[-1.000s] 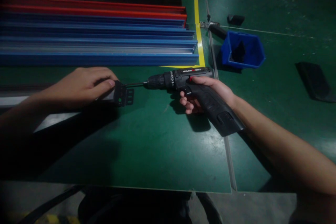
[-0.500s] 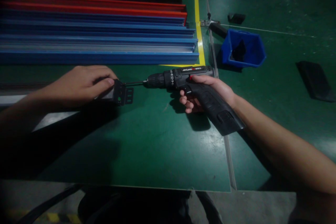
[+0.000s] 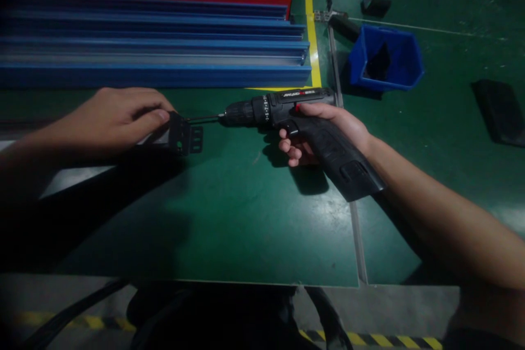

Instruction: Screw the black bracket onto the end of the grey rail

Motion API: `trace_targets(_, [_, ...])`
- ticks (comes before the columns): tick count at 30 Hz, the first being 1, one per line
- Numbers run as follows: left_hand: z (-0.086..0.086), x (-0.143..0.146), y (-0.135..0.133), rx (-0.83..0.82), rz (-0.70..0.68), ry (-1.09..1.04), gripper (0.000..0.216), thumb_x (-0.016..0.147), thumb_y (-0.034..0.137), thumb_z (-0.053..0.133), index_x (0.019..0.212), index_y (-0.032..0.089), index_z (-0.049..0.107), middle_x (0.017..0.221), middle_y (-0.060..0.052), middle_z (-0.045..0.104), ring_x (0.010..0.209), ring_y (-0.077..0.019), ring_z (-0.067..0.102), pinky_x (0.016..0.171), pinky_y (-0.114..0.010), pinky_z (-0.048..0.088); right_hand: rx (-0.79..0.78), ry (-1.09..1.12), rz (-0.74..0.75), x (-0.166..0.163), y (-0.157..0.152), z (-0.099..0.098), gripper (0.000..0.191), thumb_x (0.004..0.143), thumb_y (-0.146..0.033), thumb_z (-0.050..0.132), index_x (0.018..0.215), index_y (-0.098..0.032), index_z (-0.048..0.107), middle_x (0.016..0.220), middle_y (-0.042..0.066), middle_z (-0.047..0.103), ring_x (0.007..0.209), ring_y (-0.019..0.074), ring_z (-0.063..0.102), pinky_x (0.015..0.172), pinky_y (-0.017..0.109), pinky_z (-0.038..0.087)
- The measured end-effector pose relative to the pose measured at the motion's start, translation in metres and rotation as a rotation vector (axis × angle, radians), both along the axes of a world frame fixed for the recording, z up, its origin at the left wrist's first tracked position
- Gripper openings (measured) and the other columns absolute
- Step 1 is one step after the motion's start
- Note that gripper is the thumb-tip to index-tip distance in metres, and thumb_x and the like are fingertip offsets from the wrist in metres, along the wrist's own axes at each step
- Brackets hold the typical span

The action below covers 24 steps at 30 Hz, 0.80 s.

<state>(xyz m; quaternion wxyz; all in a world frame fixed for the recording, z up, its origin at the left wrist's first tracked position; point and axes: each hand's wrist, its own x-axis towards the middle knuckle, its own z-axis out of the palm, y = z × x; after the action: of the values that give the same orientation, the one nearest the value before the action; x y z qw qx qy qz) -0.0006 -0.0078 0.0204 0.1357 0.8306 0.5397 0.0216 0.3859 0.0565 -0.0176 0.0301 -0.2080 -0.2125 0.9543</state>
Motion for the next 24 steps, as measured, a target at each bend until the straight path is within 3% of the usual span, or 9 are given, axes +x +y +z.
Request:
trace_targets(6, [-0.007,-0.003,0.003,0.032,0.008,-0.006,0.049,0.102,0.045,0.033,0.107,0.013,0.069,0.106,-0.009,0.069,0.097,-0.0255,0.062,0.091,-0.037,0.045,0.014,0.009,-0.001,0.000,0.000,0.000,0.045,0.107,-0.048,0.040,0.120,-0.007,0.048,0.107,0.012,0.067,0.092,0.0176,0.070,0.095,0.035,0.058])
trace_targets(24, [-0.012,-0.008,0.005,0.091,0.009,-0.048,0.050,0.098,0.050,0.033,0.101,0.017,0.069,0.099,-0.005,0.069,0.092,-0.0247,0.064,0.087,-0.038,0.048,0.048,0.001,-0.001,-0.001,-0.001,0.001,0.047,0.107,-0.050,0.038,0.119,-0.006,0.051,0.106,0.011,0.070,0.091,0.0170,0.071,0.094,0.035,0.059])
